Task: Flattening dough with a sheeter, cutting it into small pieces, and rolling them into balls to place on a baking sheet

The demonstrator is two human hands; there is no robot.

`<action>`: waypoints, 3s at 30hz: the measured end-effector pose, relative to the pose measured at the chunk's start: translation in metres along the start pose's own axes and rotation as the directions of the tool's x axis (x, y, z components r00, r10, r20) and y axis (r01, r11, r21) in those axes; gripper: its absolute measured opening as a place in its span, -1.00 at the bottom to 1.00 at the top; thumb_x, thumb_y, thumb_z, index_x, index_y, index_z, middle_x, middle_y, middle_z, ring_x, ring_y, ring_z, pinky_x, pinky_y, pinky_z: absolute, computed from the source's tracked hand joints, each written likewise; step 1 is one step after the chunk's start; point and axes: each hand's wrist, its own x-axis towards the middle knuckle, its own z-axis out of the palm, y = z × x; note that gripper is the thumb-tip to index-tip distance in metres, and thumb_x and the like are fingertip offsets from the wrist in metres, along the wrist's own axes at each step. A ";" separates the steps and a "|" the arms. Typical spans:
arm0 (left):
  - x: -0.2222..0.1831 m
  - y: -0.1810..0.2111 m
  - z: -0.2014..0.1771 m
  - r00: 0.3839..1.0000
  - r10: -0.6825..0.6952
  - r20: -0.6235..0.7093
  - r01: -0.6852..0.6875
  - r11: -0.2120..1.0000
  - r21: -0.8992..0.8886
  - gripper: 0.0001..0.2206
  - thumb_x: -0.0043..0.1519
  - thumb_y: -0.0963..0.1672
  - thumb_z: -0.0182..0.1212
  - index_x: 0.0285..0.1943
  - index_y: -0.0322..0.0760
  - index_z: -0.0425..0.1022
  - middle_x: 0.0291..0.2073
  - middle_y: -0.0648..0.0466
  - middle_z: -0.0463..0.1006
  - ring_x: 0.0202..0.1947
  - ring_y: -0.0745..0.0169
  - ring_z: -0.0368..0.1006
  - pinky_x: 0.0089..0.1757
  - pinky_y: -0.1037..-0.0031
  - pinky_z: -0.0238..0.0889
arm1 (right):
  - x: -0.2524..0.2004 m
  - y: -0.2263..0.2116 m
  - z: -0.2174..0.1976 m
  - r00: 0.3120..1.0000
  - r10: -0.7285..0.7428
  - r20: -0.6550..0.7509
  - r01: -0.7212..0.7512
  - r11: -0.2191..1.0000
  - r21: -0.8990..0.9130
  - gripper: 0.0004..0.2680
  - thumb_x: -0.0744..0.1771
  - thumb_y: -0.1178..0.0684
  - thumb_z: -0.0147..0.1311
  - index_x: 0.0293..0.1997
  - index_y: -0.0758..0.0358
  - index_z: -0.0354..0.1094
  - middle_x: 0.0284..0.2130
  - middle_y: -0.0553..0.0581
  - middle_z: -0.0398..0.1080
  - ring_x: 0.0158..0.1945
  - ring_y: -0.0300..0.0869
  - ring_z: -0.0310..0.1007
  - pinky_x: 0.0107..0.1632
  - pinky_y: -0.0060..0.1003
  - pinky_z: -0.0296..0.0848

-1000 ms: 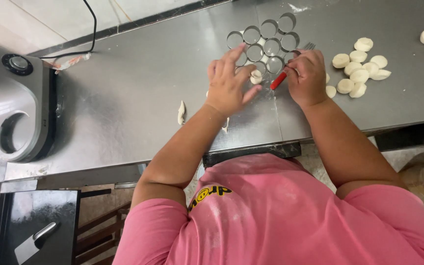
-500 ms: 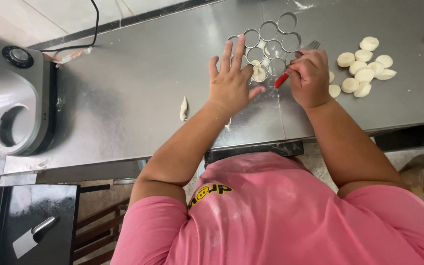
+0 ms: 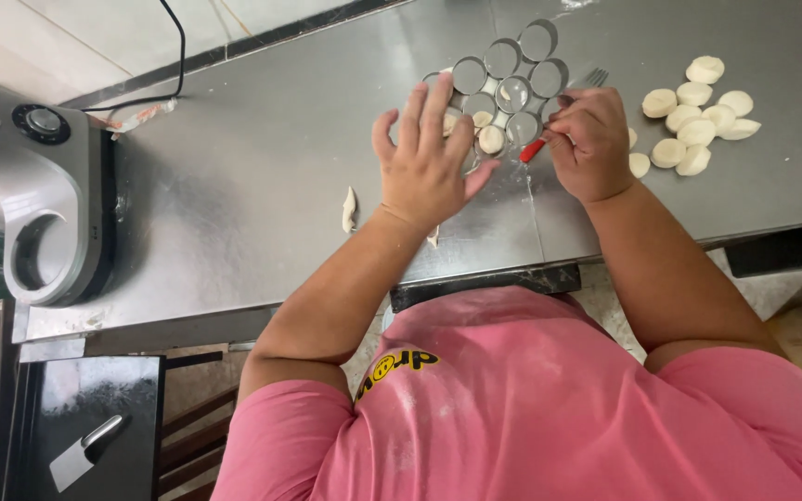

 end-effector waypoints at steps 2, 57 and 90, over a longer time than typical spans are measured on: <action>-0.004 -0.007 0.010 0.989 -0.096 0.113 0.085 0.992 0.098 -0.41 0.39 0.33 -0.12 0.01 -0.04 0.52 0.49 -0.15 0.10 0.39 -0.24 0.26 0.12 -0.03 0.13 | 0.002 -0.001 -0.001 1.000 0.003 0.008 -0.003 0.999 0.033 -0.90 0.39 0.34 0.21 -0.25 0.40 0.37 -0.24 0.24 0.38 -0.02 0.27 0.38 0.13 0.18 0.48; -0.028 0.019 0.017 0.863 0.050 0.503 0.004 0.995 -0.105 -0.85 0.21 -0.06 0.25 -0.42 -0.02 0.61 0.54 -0.04 0.00 0.49 -0.12 0.10 0.21 -0.32 0.19 | 0.002 -0.020 0.008 0.987 -0.079 0.140 0.050 0.978 0.200 -0.89 0.37 0.28 0.26 -0.27 0.34 0.37 -0.25 0.15 0.41 0.06 0.27 0.48 0.14 0.05 0.45; -0.070 -0.051 -0.031 0.200 -0.487 0.850 0.921 -0.203 -0.333 -0.90 0.25 -0.12 0.20 -0.10 -0.03 0.56 -0.32 0.27 0.65 -0.28 0.49 0.60 -0.28 0.61 0.33 | 0.022 0.040 -0.002 0.940 0.338 0.036 -0.338 0.941 0.000 -0.83 0.44 0.13 0.21 -0.31 0.27 0.36 -0.33 0.17 0.41 -0.20 -0.06 0.36 -0.12 -0.13 0.32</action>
